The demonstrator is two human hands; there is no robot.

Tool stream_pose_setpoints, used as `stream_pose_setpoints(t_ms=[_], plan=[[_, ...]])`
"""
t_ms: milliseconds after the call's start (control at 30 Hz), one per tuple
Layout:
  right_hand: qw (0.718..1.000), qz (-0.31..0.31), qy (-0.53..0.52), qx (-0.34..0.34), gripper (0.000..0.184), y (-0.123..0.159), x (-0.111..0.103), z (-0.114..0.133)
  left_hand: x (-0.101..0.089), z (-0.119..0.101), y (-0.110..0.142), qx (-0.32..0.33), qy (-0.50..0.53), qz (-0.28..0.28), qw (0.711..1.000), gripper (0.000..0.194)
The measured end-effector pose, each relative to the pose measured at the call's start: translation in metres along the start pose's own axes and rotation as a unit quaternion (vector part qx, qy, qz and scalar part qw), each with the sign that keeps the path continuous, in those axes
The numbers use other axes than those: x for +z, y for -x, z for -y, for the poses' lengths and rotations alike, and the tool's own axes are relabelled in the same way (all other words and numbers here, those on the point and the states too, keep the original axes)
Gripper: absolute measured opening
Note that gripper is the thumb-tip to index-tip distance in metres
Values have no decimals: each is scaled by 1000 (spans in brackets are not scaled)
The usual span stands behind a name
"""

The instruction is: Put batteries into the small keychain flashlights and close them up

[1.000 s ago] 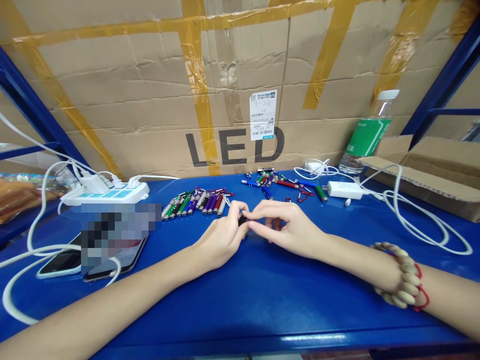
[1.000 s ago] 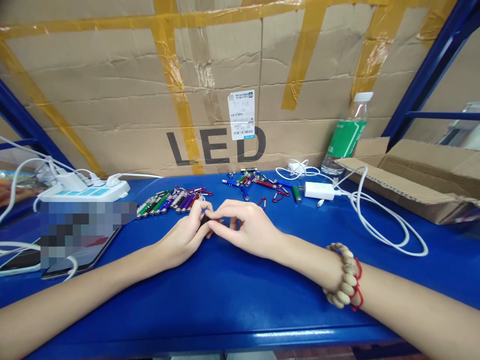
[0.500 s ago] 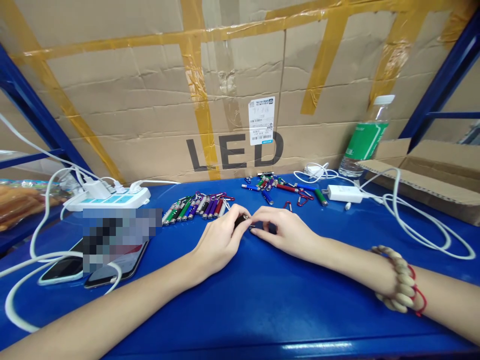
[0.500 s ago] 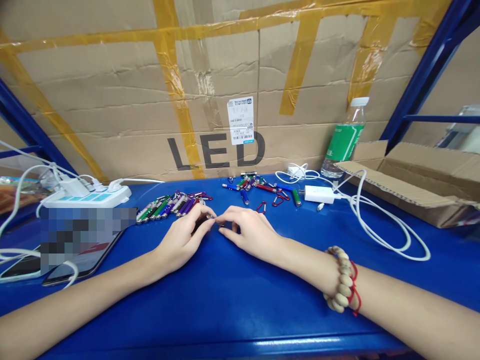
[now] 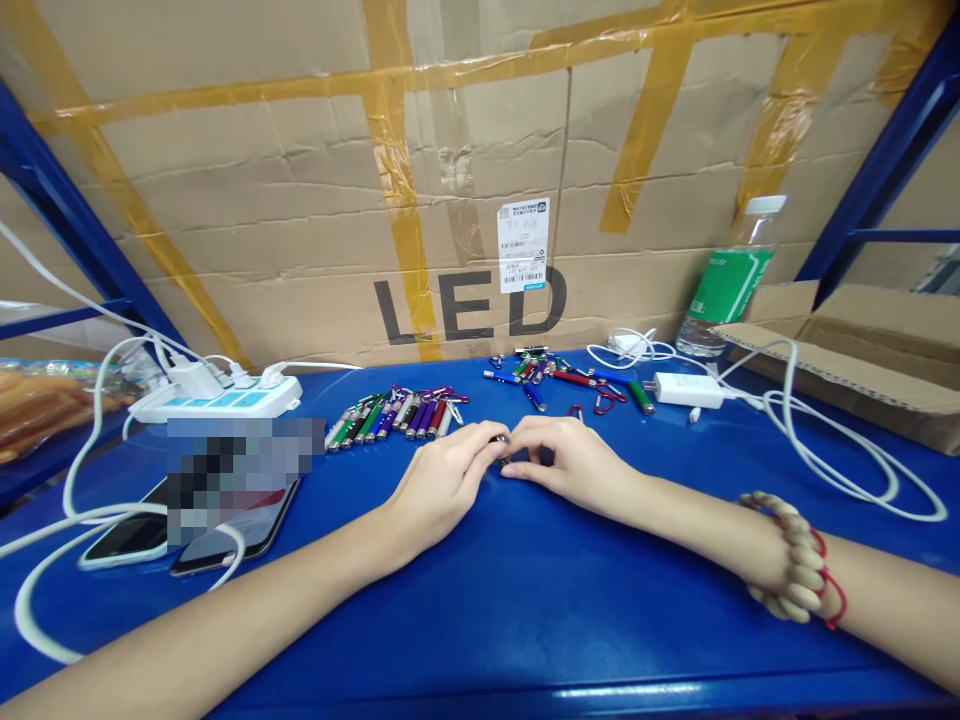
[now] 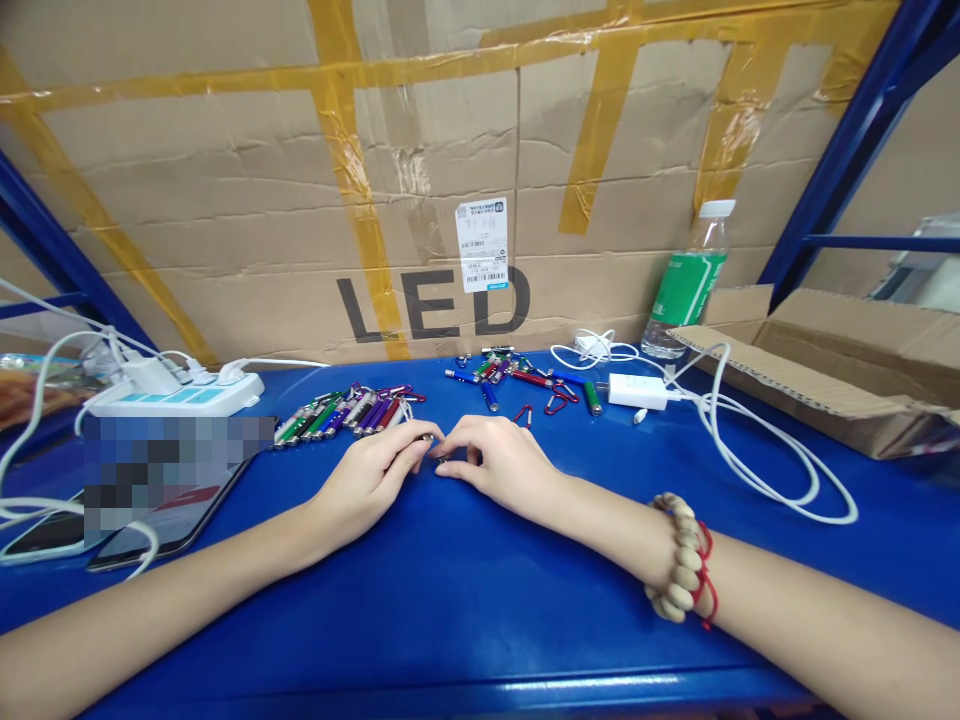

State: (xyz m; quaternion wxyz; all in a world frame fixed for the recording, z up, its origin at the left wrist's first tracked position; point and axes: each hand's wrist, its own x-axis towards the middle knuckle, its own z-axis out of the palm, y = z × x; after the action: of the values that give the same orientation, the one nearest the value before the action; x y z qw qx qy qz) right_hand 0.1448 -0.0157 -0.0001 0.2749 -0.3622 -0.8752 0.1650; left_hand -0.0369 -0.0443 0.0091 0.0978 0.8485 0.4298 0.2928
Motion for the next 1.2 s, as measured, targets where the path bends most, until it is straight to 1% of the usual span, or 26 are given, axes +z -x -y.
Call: stream_pose_setpoints(t_ms=[67, 167, 300, 467, 633, 1200], plan=[[1000, -5, -9, -6, 13, 0, 0, 0, 0, 0, 0, -6, -10, -12, 1000, 27], [1000, -6, -15, 6, 14, 0, 0, 1, 0, -1, 0, -24, -23, -26, 999, 28], [1000, -4, -13, 21, 15, 0, 0, 2, -1, -1, 1, -29, -23, -14, 999, 25], [1000, 2, -8, -2, 18, 0, 0, 1, -1, -2, 1, -19, -25, -2, 1000, 23], [1000, 7, -1, 0, 17, -1, 0, 1, -3, -4, 1, -18, -31, 11, 999, 24], [1000, 2, 8, 6, 15, -3, 0, 3, -3, -4, 1, -24, -23, 23, 999, 23]])
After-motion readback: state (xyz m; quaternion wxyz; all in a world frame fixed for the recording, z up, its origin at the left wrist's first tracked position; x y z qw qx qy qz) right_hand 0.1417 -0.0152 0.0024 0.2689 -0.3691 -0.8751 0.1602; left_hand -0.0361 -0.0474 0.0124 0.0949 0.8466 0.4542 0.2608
